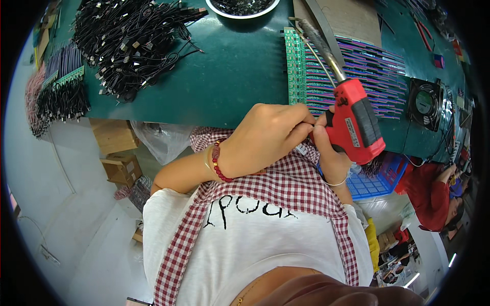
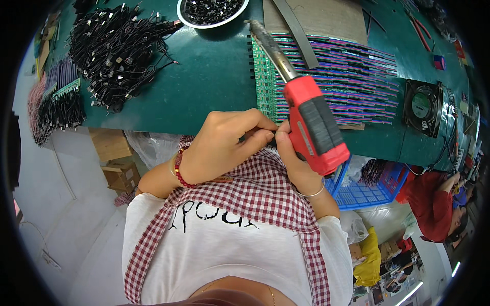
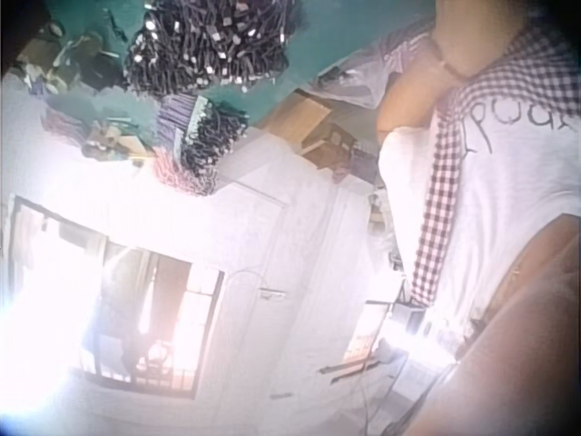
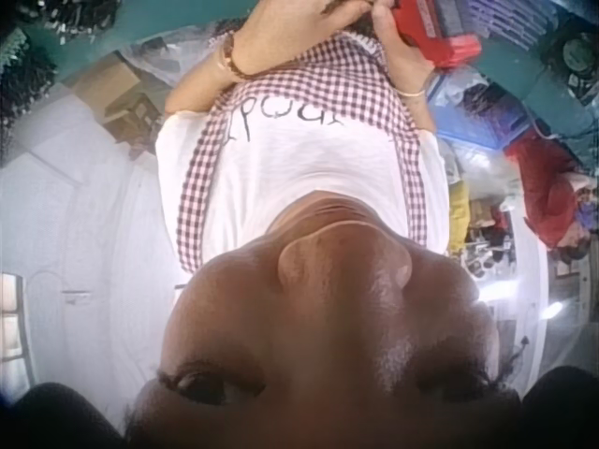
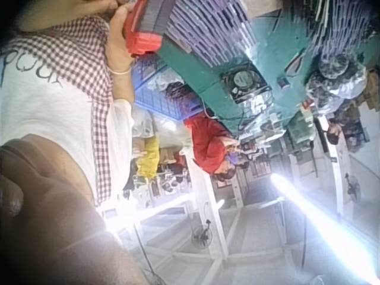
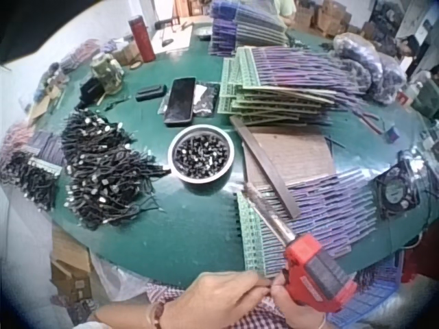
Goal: The person picks small components from a dish by hand, positions them onto circuit board strips, and solders them using a soldering gun.
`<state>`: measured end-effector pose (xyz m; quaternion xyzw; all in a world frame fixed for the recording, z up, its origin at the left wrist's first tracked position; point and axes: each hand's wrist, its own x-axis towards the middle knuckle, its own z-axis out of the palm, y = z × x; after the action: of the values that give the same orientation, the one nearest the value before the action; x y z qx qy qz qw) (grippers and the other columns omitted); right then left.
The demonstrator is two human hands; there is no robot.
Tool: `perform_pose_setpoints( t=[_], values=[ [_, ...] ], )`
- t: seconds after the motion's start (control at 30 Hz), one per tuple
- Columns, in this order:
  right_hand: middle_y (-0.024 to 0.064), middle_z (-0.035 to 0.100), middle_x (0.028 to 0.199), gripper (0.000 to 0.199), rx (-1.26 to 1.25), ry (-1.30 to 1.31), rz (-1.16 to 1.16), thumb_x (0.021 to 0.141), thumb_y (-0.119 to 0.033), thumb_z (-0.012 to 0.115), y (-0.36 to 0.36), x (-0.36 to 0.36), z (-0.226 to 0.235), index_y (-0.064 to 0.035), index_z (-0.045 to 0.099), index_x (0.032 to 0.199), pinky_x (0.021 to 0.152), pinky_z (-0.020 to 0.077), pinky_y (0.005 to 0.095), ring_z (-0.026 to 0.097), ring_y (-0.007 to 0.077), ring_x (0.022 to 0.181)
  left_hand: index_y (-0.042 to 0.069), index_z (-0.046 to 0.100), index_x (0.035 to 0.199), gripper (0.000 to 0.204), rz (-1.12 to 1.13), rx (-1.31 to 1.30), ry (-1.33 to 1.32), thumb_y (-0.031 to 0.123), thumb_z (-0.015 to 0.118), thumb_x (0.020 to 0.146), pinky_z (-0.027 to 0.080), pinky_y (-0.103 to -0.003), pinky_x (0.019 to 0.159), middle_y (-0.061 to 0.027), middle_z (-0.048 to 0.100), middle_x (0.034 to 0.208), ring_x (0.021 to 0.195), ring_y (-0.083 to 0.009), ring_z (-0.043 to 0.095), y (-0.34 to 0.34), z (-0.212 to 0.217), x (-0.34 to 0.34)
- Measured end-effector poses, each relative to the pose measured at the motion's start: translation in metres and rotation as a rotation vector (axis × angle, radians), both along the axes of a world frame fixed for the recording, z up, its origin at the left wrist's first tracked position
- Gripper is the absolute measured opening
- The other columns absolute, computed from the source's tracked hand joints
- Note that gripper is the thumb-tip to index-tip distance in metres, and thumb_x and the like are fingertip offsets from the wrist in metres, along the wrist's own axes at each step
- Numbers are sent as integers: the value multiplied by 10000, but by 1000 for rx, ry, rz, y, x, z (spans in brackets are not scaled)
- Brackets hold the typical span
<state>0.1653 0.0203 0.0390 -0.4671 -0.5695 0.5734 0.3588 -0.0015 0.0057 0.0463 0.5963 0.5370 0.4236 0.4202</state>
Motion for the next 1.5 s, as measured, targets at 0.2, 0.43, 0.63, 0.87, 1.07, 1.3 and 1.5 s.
perform_pose_setpoints(
  t=[0.2, 0.43, 0.63, 0.87, 1.07, 1.3, 1.5],
  values=[
    [34, 571, 852, 250, 143, -110, 162, 777, 72, 594, 6, -2, -2, 11, 542, 1014, 675, 453, 237, 538, 99, 743, -9, 579, 788, 77, -93, -7, 179, 48, 624, 761, 488, -304, 529, -142, 620, 704, 586, -264, 618, 0, 0, -9],
    [52, 581, 811, 194, 88, -150, 29, 820, 6, 583, 3, 1, -7, 6, 532, 1007, 655, 459, 267, 554, 123, 720, -25, 557, 780, 76, -132, -253, -18, 43, 590, 772, 471, -270, 505, -87, 601, 622, 546, -135, 592, 14, -9, -20],
    [84, 540, 709, 393, -19, 126, -128, 868, -121, 574, 1, 37, -21, 35, 429, 1199, 612, 479, 302, 520, 152, 600, 7, 529, 775, 146, -55, -618, -311, 129, 568, 844, 380, -177, 455, -39, 592, 655, 525, -52, 498, 39, -45, -46],
    [53, 470, 562, 487, -119, 151, -51, 846, -251, 622, -21, 77, -32, 62, 449, 1177, 491, 400, 266, 441, 120, 474, 25, 533, 761, 148, -120, -708, -323, 141, 576, 843, 360, -169, 442, -25, 588, 638, 507, -37, 479, 55, -51, -50],
    [52, 471, 571, 479, -152, 101, -8, 850, -247, 617, -27, 82, -37, 62, 452, 1175, 498, 389, 261, 429, 122, 480, 30, 531, 751, 150, -147, -759, -342, 137, 590, 836, 362, -170, 436, -25, 582, 623, 480, -41, 468, 59, -51, -52],
    [58, 486, 594, 437, -165, 55, 9, 848, -241, 620, -31, 83, -42, 56, 464, 1128, 507, 395, 266, 437, 126, 493, 34, 529, 733, 148, -154, -757, -345, 130, 595, 824, 362, -174, 433, -22, 580, 618, 474, -41, 465, 60, -52, -52],
    [63, 491, 601, 368, -59, -37, 22, 845, -200, 612, -38, 96, -58, 46, 474, 1080, 513, 405, 274, 448, 134, 501, 36, 526, 721, 153, -147, -753, -342, 129, 594, 821, 362, -177, 434, -21, 577, 616, 472, -42, 465, 60, -53, -52]
  ],
)
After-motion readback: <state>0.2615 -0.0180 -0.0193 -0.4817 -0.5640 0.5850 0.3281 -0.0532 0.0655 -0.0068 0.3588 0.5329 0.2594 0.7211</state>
